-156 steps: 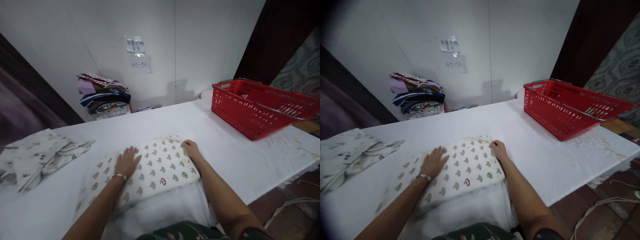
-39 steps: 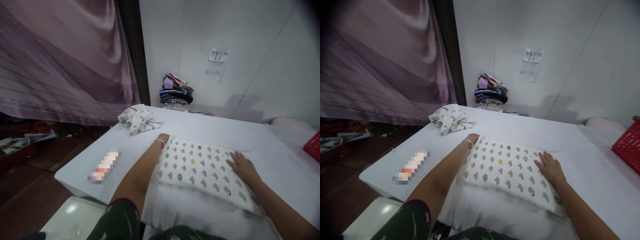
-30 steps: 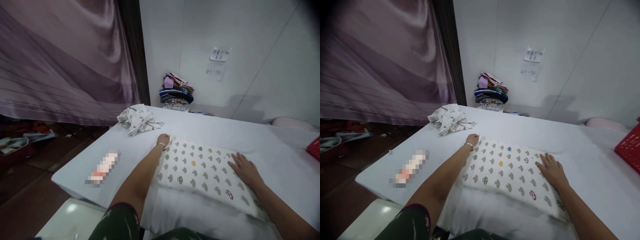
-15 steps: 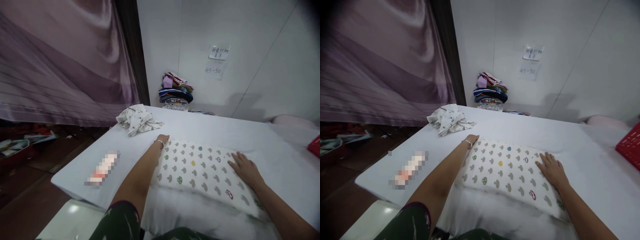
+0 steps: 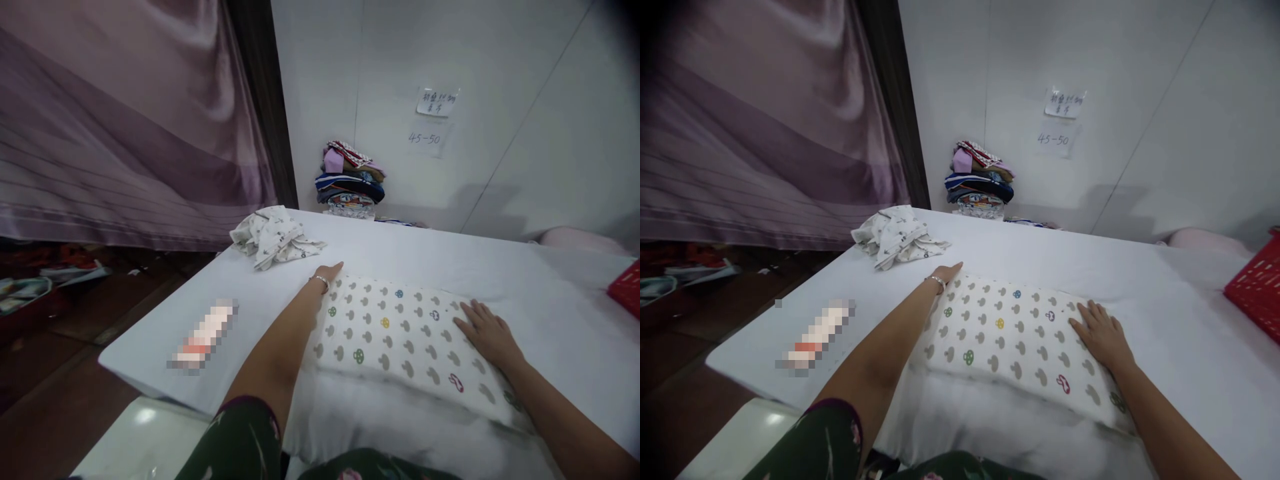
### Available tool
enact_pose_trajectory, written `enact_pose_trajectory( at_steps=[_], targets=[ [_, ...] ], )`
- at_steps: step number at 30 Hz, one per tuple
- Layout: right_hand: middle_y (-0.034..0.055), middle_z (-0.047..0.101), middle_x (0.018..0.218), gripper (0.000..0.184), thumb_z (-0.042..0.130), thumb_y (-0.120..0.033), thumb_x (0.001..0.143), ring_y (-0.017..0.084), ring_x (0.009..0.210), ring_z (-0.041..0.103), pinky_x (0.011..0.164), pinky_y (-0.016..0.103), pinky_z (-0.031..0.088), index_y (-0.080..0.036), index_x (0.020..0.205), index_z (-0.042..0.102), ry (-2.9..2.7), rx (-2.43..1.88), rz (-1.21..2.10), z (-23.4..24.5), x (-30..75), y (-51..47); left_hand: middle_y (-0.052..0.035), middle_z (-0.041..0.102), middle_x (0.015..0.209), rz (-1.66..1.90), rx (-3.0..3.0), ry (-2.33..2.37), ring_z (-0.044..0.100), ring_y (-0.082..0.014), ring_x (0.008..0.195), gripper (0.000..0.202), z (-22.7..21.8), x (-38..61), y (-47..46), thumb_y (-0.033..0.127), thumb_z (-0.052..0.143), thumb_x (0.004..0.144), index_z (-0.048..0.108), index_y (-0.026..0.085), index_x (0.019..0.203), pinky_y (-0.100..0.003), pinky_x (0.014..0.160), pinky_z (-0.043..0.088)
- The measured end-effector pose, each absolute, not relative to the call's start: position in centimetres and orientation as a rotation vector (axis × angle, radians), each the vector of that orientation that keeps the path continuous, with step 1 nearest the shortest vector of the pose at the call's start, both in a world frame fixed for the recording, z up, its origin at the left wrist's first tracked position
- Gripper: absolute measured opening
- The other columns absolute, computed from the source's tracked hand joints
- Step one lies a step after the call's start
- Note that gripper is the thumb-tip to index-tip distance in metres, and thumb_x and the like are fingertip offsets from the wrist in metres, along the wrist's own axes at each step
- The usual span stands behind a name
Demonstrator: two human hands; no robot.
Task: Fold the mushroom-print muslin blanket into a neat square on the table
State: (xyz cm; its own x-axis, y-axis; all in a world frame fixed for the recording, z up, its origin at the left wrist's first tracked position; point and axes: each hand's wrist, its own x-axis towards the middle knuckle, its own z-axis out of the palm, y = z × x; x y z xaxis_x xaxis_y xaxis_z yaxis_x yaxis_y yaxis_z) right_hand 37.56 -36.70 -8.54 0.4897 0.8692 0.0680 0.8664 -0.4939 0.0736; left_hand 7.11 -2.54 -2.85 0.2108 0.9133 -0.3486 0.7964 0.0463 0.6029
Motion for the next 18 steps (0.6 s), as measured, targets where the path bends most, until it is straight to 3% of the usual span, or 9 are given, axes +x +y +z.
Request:
enact_pose_trajectory(
  at_steps=[6, 12, 18],
  targets=[
    [0.0096, 0.025, 0.147, 0.06, 0.019, -0.051, 0.089, 0.026, 0.135, 0.02, 0.103, 0.048, 0.027, -0.02, 0.139, 0.034, 1.575, 2.666, 0.15, -8.5, 37.6, -36.7, -0.0149, 0.068, 0.101, 0.138, 1.9, 1.606, 0.058, -0.0288, 0.106, 0.04, -3.0, 7.7, -1.8, 0.05, 0.061, 0.071, 0.068, 0.013, 0.083, -0.026, 0.082, 0.044],
    [0.0082, 0.022, 0.149, 0.062, 0.02, -0.053, 0.089, 0.026, 0.136, 0.018, 0.105, 0.047, 0.025, -0.021, 0.14, 0.031, 1.537, 2.7, 0.049, -8.0, 37.5, -36.6, -0.0159, 0.064, 0.11, 0.24, 1.992, 1.694, 0.058, -0.027, 0.105, 0.04, -3.9, 7.3, -4.0, 0.046, 0.042, 0.084, 0.063, 0.015, 0.098, -0.034, 0.083, 0.044],
    [0.0075, 0.021, 0.149, 0.063, 0.019, -0.055, 0.089, 0.026, 0.136, 0.017, 0.105, 0.049, 0.024, -0.021, 0.141, 0.03, 1.519, 2.725, 0.027, -7.8, 37.4, -36.6, -0.0178, 0.062, 0.11, 0.265, 2.019, 1.7, 0.056, -0.0275, 0.107, 0.039, -3.9, 7.6, -4.6, 0.046, 0.045, 0.083, 0.06, 0.015, 0.101, -0.035, 0.084, 0.042]
  ],
)
